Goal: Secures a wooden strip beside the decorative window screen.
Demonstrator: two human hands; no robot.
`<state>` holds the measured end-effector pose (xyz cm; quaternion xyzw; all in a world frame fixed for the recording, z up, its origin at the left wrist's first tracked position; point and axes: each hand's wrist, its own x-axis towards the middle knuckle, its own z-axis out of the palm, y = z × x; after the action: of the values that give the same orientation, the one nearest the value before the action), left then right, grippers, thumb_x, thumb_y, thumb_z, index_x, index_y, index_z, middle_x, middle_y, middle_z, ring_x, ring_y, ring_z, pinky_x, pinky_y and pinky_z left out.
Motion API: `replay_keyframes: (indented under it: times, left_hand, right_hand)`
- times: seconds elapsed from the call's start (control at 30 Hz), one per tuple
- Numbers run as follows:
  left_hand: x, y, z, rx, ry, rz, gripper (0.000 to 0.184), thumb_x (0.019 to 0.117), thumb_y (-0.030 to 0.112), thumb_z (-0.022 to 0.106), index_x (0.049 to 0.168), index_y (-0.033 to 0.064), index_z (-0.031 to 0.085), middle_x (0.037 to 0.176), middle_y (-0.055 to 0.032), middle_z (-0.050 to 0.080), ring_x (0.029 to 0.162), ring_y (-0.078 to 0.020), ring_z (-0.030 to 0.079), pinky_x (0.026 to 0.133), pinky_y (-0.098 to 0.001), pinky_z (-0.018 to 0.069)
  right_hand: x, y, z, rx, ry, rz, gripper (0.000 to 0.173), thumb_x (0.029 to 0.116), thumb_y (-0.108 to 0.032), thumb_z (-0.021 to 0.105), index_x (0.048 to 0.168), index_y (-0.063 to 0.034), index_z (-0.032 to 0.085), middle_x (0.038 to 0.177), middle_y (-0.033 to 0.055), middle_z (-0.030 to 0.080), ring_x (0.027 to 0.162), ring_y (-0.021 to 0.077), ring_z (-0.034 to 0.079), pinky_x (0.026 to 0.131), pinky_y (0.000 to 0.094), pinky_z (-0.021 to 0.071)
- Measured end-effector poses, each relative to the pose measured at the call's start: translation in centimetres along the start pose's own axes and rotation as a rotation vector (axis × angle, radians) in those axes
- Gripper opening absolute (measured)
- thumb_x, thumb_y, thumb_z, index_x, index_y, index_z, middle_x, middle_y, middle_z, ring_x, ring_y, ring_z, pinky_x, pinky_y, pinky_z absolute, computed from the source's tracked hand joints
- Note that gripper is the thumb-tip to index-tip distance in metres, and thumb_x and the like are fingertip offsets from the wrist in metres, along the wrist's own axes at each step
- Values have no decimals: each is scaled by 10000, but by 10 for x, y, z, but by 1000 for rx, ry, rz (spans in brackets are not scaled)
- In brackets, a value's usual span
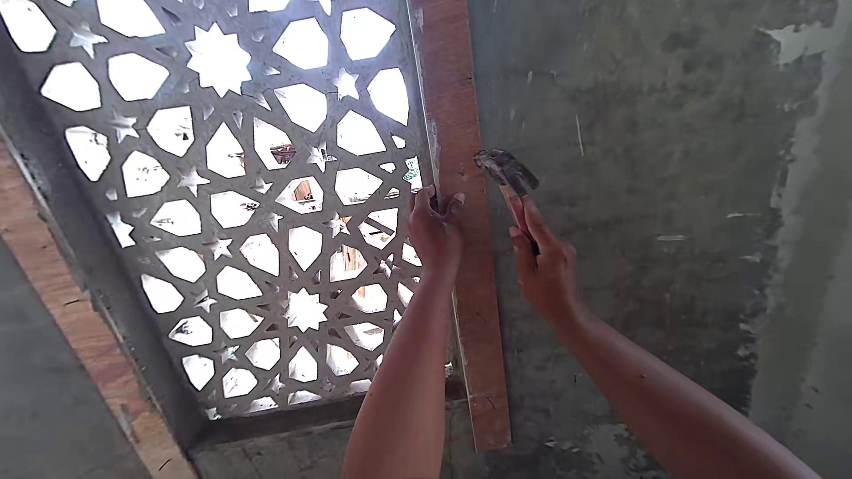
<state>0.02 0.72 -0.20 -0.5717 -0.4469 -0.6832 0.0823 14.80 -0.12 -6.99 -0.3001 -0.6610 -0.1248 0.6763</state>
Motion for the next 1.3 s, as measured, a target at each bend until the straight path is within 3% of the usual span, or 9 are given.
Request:
replay_keyframes:
  times: [0.13,0.27,0.43,0.6,0.7,0.8,0.97,1.2,1.3]
  left_hand:
    - [-2,3,-1,8,-4,-2,419,944,292,750,1235,13,637,1185,-178,639,997,-284,673,864,-479,559]
    - [2,2,2,1,33,-8,403,901,258,796,1192,14,660,1110,-138,662,972,-230,677,876,-420,562]
    - [-1,3,-1,8,3,7,418,939,280,756,1235,8,638,1182,-179,642,1000,-283,675,870,-472,562]
    - [-1,5,1,22,16,-21,423,925,282,773,1230,19,644,1168,-166,648,994,-275,674,871,-457,559]
    - [1,10,0,23,12,-83,404,905,260,794,1215,38,660,1143,-135,664,980,-242,679,872,-443,557]
    - [-2,10,-3,22,-14,-62,419,942,282,754,1250,25,634,1186,-173,651,995,-284,677,867,-478,557]
    - [0,6,0,37,17,-20,428,928,284,769,1232,9,645,1194,-177,645,1011,-286,672,876,-469,559]
    - [0,9,-3,61,-14,-39,435,952,307,739,1258,19,629,1208,-176,631,1016,-293,666,870,-473,555]
    - [0,7,-3,51,-14,-33,444,947,311,745,1259,18,629,1211,-182,633,1012,-301,672,864,-485,559]
  right_hand:
    - [9,1,-2,-16,-70,68,491,1071,-135,521,1559,-151,471,1067,181,709,743,262,663,658,435,557]
    - [16,1,-1,-31,-66,28,492,1071,-134,511,1560,-137,465,1192,187,709,835,282,704,721,453,579]
    - [27,-5,-2,-59,-63,25,480,1073,-154,510,1553,-163,483,1034,170,715,700,264,654,617,446,548]
    - [31,2,0,-100,-88,54,470,1080,-154,506,1549,-160,486,999,189,716,720,311,673,634,489,555]
    - [30,0,0,-103,-93,71,473,1080,-156,509,1552,-166,482,1039,192,722,744,323,690,649,507,565]
    - [29,-4,-2,-77,-72,67,463,1078,-154,516,1540,-172,502,1009,185,718,729,307,676,639,491,554]
    - [42,-1,-1,-115,-82,-50,453,1069,-136,511,1522,-134,520,1096,192,723,805,351,708,666,531,569]
    - [52,0,-1,-112,-77,-28,452,1079,-148,491,1531,-120,505,1137,202,714,817,341,706,685,513,570]
    - [35,-5,-3,-37,-21,21,457,1082,-172,506,1537,-127,499,1148,179,720,802,282,696,692,464,570]
